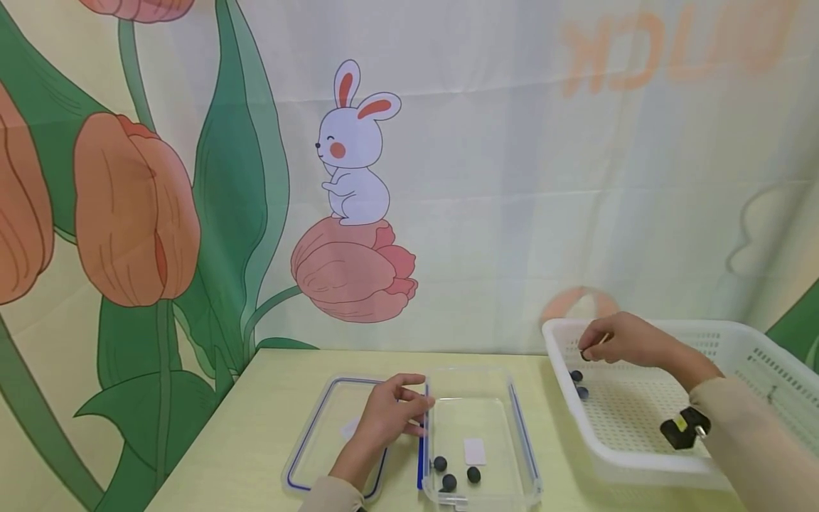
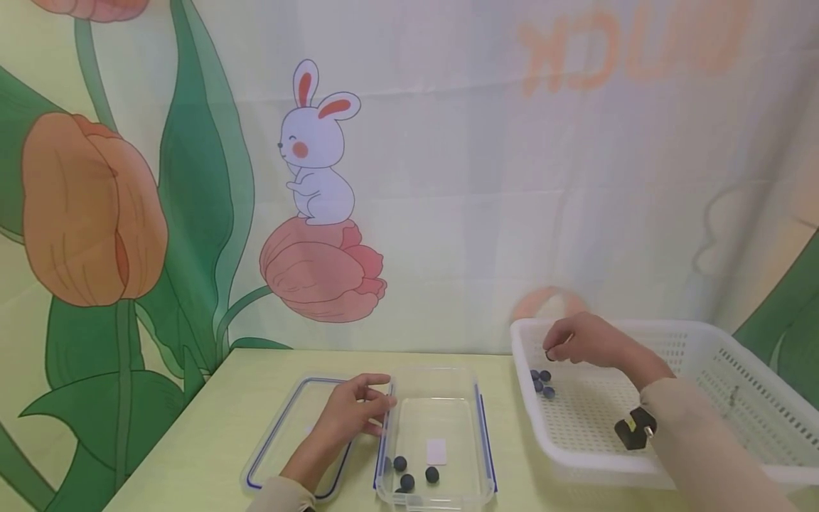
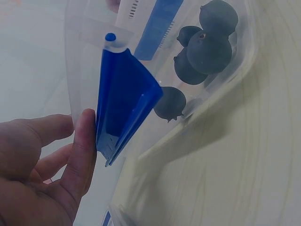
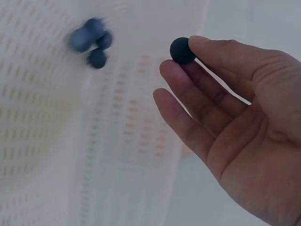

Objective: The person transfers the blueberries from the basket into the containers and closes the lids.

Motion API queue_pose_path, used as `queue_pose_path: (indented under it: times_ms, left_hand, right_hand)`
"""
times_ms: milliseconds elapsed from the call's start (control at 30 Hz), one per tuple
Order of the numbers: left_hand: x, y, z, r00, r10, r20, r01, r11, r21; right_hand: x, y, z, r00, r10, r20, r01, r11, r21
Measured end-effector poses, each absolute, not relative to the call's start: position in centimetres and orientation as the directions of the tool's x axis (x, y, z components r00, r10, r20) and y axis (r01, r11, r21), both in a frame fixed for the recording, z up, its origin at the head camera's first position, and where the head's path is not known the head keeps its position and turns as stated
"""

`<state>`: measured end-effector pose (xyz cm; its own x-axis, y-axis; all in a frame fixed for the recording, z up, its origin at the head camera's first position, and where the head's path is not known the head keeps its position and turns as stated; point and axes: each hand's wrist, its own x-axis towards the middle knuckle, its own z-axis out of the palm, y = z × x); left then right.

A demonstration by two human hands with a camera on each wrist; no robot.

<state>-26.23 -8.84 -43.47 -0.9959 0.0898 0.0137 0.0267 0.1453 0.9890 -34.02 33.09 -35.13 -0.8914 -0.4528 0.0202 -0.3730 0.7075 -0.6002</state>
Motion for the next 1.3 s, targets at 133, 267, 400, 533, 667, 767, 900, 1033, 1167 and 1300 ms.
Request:
queue_pose_path:
  times_ms: [133, 267, 400, 533, 667, 767, 900, 1033, 1167, 1300]
  left_hand:
    - [-26.3, -8.9, -43.6, -0.996, 0.091, 0.016, 0.028, 0.139, 0.99]
    - [-26.3, -8.9, -43.6, -0.996, 0.084, 0.009, 0.021, 0.147, 0.989]
    - [-26.3, -9.0, -43.7, -0.996, 0.083, 0.01, 0.022, 0.154, 0.988]
    - [-26.3, -9.0, -43.7, -0.996, 0.088, 0.012, 0.025, 0.145, 0.989]
    - [-26.3, -9.1, -43.7, -0.996, 0.09, 0.016, 0.029, 0.142, 0.989]
    - [-26.2, -9.0, -43.7, -0.996, 0.089, 0.016, 0.029, 0.146, 0.989]
    - [-26.2, -9.0, -43.7, -0.996, 0.092, 0.014, 0.028, 0.145, 0.989]
    - [-26.2, -9.0, -43.6, -0.995, 0.097, 0.011, 0.025, 0.144, 0.989]
    - [-26.2, -9.0, -43.6, -0.995, 0.097, 0.014, 0.029, 0.146, 0.989]
    - [-26.3, -9.0, -43.6, -0.995, 0.095, 0.018, 0.033, 0.15, 0.988]
  right_hand:
    - [-32.6, 32.2, -33.5, -0.895, -0.439, 0.079, -0.39, 0.683, -0.618]
    - [-31.2, 31.3, -32.1, -0.897, -0.423, 0.128, -0.407, 0.678, -0.612]
    - [-29.6, 30.3, -31.0, -0.891, -0.418, 0.181, -0.435, 0.666, -0.606]
    - [-27.8, 29.1, -30.4, -0.866, -0.428, 0.26, -0.49, 0.62, -0.612]
    - [-26.5, 27.9, -30.4, -0.842, -0.447, 0.302, -0.524, 0.544, -0.656]
    - [-25.8, 27.2, -30.7, -0.839, -0.454, 0.302, -0.519, 0.498, -0.695]
    - [-25.0, 26.4, -31.3, -0.843, -0.448, 0.297, -0.506, 0.474, -0.72]
    - [-24.2, 25.8, -32.0, -0.84, -0.451, 0.303, -0.507, 0.452, -0.734]
    - [-23.7, 25.1, -32.4, -0.828, -0.475, 0.298, -0.513, 0.426, -0.745]
    - [-23.5, 24.6, -32.7, -0.816, -0.5, 0.29, -0.519, 0.412, -0.749]
